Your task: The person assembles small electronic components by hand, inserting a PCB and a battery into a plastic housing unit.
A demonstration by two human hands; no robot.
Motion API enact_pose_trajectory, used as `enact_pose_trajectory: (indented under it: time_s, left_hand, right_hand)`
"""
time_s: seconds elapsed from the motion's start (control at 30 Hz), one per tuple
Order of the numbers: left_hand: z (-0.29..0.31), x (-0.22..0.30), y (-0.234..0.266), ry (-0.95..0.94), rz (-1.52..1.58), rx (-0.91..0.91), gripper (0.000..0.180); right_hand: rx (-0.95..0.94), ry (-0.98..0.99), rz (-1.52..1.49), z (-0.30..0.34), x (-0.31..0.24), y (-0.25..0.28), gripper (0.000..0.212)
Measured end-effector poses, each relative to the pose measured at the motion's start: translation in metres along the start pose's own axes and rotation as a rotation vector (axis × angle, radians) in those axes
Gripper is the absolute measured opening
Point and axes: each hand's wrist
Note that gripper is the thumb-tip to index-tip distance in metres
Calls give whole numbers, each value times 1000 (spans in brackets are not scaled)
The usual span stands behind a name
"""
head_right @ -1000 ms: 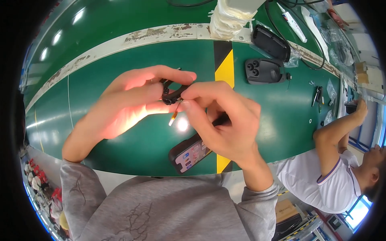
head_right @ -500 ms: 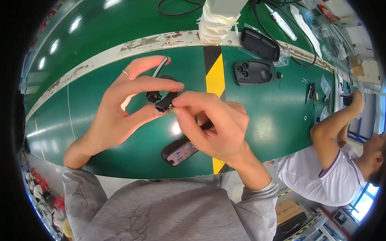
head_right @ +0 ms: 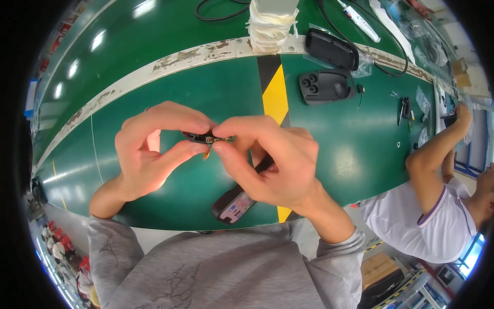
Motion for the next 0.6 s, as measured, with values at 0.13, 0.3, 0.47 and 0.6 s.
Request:
enact_pose_trajectory:
  time_s: [0.13, 0.3, 0.47, 0.6]
  left_hand:
    - [-2, -3, -1, -71, 17, 15, 28]
    - [-2, -6, -6, -100, 72, 68, 25]
    - [-4, -7, -1, -111, 0, 34, 30]
    - [-4, -6, -1, -92, 1, 40, 30]
  right_hand:
    - [0, -3, 10, 2, -1, 2, 22]
    - [-1, 46, 69, 3, -1, 1, 24]
    - [46, 77, 100, 1, -1, -2, 23]
    - [43, 121, 95, 1, 1, 0, 23]
Point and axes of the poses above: each hand's wrist, its own z-axis away from the middle knuckle, its own y-axis out of the back of the hand, x = y × z, and after that the axes turned 15 degrees about y, right-handed
